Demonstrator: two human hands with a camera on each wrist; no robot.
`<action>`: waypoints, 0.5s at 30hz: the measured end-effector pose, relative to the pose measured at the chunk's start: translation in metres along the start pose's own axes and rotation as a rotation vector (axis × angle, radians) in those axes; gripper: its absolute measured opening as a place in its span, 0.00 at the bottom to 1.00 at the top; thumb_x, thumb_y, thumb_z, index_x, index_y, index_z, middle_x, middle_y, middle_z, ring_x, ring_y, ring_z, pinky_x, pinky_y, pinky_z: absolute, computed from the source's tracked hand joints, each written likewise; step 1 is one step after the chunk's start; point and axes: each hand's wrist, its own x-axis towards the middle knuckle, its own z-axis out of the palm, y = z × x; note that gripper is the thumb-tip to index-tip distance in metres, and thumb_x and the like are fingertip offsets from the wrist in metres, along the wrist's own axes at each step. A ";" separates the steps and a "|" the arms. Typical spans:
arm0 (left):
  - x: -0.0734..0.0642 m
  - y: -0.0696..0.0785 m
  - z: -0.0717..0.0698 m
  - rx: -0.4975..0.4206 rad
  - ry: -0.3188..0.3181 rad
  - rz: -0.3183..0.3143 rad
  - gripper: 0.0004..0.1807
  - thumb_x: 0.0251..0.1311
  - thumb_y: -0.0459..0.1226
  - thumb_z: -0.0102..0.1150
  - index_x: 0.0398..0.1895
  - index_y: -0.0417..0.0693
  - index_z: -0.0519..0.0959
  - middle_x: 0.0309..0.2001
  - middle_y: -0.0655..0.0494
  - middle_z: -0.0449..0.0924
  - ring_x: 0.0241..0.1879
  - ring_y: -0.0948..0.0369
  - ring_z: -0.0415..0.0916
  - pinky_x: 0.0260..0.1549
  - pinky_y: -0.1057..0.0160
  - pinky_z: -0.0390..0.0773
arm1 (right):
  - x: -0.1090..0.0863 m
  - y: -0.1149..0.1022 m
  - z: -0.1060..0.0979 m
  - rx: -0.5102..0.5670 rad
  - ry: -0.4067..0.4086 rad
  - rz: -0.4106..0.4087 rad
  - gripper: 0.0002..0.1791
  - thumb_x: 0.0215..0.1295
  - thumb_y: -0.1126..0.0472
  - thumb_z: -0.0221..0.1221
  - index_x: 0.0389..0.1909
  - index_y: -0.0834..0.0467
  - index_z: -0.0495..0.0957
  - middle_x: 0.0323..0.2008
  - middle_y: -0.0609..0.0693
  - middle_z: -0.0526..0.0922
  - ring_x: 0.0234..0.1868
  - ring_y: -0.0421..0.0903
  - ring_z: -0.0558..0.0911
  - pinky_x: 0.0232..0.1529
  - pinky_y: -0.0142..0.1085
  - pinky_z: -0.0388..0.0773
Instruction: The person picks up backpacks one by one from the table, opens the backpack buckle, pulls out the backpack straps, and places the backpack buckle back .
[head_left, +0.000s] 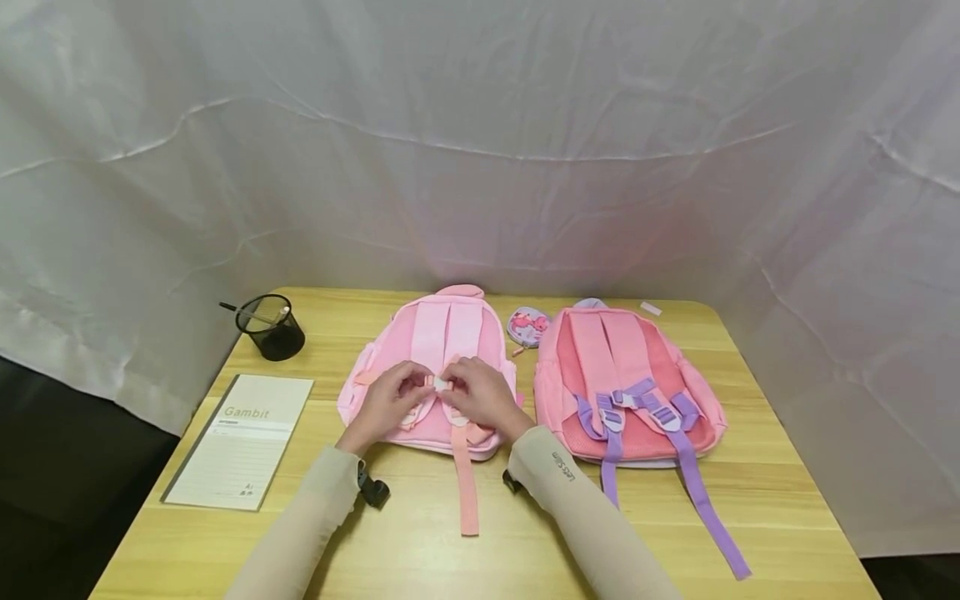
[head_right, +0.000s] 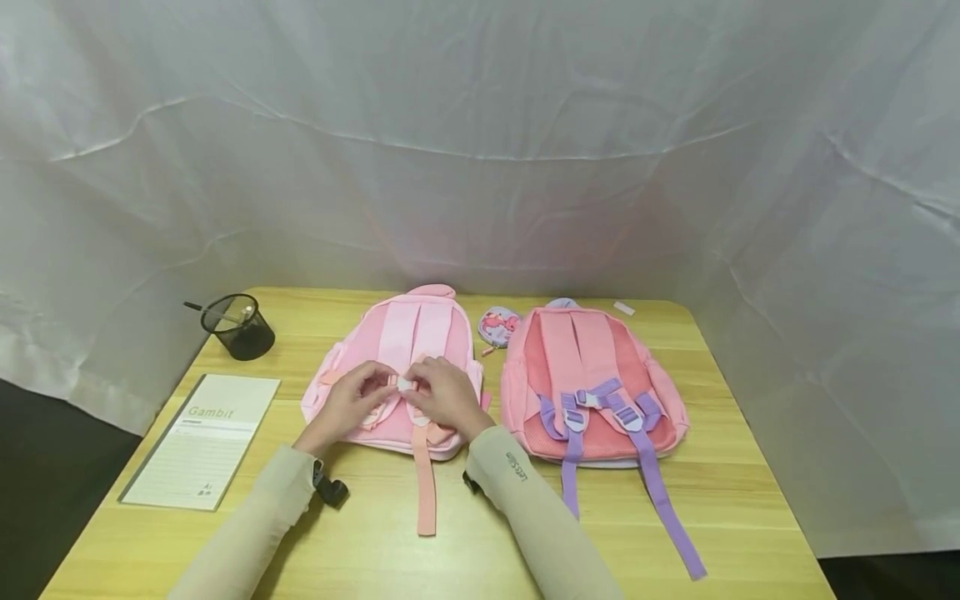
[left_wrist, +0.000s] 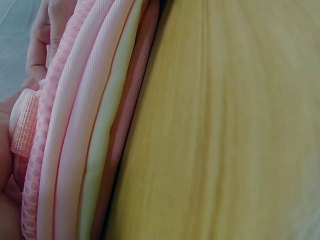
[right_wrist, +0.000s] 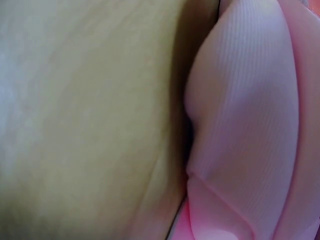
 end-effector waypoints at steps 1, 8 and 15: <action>0.000 0.000 0.000 -0.001 -0.004 -0.005 0.10 0.67 0.40 0.68 0.48 0.54 0.82 0.38 0.59 0.80 0.37 0.62 0.74 0.39 0.65 0.75 | 0.000 0.000 0.000 0.001 -0.001 -0.001 0.09 0.65 0.52 0.69 0.44 0.47 0.84 0.36 0.42 0.80 0.41 0.41 0.76 0.42 0.37 0.74; 0.000 0.000 -0.001 0.018 -0.013 -0.027 0.09 0.67 0.40 0.68 0.48 0.53 0.82 0.39 0.58 0.80 0.38 0.61 0.74 0.41 0.64 0.75 | 0.001 -0.003 -0.001 -0.006 -0.006 -0.024 0.07 0.63 0.56 0.69 0.41 0.48 0.82 0.34 0.42 0.78 0.39 0.41 0.75 0.40 0.36 0.74; -0.001 0.001 0.000 0.019 -0.016 -0.024 0.09 0.67 0.41 0.68 0.48 0.53 0.82 0.39 0.58 0.81 0.38 0.61 0.74 0.41 0.63 0.76 | 0.000 -0.003 -0.003 -0.026 -0.021 -0.031 0.07 0.63 0.57 0.68 0.40 0.49 0.81 0.35 0.42 0.78 0.40 0.42 0.75 0.41 0.36 0.73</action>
